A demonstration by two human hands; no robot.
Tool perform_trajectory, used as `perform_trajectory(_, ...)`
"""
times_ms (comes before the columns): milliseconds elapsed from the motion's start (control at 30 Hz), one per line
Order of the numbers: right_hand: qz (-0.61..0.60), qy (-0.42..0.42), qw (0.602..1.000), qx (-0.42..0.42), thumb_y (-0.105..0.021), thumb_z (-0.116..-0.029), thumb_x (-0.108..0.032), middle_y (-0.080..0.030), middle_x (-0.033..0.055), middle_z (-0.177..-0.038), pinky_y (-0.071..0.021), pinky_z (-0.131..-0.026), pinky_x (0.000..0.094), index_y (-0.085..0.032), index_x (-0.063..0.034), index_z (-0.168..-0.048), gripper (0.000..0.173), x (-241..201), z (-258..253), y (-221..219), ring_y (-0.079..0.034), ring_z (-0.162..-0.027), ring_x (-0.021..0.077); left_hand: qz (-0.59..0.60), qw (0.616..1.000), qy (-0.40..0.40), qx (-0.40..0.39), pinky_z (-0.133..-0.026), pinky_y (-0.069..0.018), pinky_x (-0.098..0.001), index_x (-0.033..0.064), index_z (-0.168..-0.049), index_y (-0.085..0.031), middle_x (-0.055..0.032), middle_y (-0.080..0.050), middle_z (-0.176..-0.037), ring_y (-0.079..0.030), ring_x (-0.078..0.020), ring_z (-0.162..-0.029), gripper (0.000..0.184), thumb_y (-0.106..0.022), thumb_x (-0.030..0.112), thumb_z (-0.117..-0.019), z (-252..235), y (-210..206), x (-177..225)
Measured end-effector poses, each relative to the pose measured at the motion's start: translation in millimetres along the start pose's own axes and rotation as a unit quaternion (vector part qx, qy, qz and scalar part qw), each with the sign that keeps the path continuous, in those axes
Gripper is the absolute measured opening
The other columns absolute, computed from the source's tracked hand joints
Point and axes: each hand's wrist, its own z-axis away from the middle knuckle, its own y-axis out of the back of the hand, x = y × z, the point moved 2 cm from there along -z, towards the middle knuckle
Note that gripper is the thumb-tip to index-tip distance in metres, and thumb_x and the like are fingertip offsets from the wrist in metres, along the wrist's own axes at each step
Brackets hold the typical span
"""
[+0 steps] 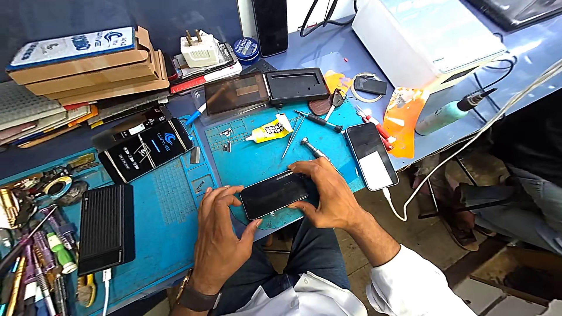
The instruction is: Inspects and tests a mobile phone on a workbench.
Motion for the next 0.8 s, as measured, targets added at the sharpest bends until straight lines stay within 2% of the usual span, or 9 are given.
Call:
perform_trajectory(567,0.022,0.002,1.000,0.012,-0.073,-0.0800,-0.045,-0.068,0.0080,-0.124,-0.0521,-0.092,0.0395,-0.061,-0.0059,-0.126,0.062,-1.1,1.1,-2.3,-0.062,-0.109,0.0246,0.008,1.000,0.006,-0.003,-0.125,-0.0257,-0.0536,0.0103,-0.111,-0.052,-0.0031,-0.059,-0.139,-0.047,-0.0245,-0.141,0.046,-0.074,0.042,-0.0853,-1.1,1.1,-1.4)
perform_trajectory(800,0.007,-0.004,1.000,-0.004,-0.077,-0.0795,-0.046,-0.067,0.0078,-0.122,-0.0525,-0.095,0.0396,-0.059,-0.0062,-0.135,0.070,-0.4,0.9,0.1,-0.061,-0.110,0.0237,0.000,1.000,0.002,0.002,-0.125,-0.0259,-0.0538,0.0098,-0.111,-0.052,-0.0037,-0.059,-0.139,-0.048,-0.0251,-0.140,0.046,-0.074,0.042,-0.0857,0.0,0.1,-1.0)
